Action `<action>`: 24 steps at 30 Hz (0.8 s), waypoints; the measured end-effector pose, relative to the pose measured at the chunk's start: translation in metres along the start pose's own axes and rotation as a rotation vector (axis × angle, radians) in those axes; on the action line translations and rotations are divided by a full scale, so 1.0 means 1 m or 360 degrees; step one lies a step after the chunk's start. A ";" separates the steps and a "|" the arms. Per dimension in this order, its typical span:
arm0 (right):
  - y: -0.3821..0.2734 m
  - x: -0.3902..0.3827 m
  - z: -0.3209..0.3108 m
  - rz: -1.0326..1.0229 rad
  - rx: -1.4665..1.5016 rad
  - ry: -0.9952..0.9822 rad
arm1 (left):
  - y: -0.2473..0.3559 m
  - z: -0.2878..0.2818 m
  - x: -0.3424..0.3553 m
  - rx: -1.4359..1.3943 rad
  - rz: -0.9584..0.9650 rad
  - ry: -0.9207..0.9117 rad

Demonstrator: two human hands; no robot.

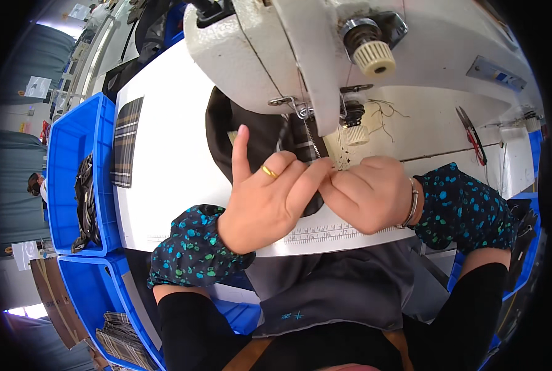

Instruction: The person operates an industrial sewing machine to stitch zippers onto small fabric pouches. They repeatedly pick up a pouch from a blue bin, align the zipper under the machine's needle, and sew the seam. After sewing, they place the finished pouch into a separate blue bin and repeat the process with the next item.

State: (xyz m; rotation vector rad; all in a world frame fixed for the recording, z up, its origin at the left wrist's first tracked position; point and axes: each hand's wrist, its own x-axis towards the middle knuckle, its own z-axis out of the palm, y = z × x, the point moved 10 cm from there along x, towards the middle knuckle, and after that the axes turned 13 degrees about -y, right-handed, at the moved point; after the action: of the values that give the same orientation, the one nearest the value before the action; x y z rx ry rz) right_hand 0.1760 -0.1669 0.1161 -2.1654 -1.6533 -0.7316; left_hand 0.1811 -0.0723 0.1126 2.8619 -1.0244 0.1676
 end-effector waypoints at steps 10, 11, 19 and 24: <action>0.012 -0.004 0.004 0.0190 0.0219 0.0034 | 0.010 0.006 -0.021 0.0322 -0.0044 0.0292; 0.009 -0.004 0.006 0.0190 0.0135 -0.0025 | 0.010 0.003 -0.024 0.0304 -0.0010 0.0313; -0.036 -0.013 0.022 0.0097 -0.0048 -0.0537 | 0.018 0.002 -0.022 0.0159 0.0107 0.0099; -0.044 -0.015 0.028 0.0026 -0.0097 -0.0609 | 0.003 0.011 -0.013 -0.0172 0.0006 0.0009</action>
State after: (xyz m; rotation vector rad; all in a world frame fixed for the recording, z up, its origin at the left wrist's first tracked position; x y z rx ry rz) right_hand 0.1361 -0.1517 0.0825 -2.4784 -1.8057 -0.3818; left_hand 0.1699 -0.0680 0.1002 2.7612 -1.0057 0.1163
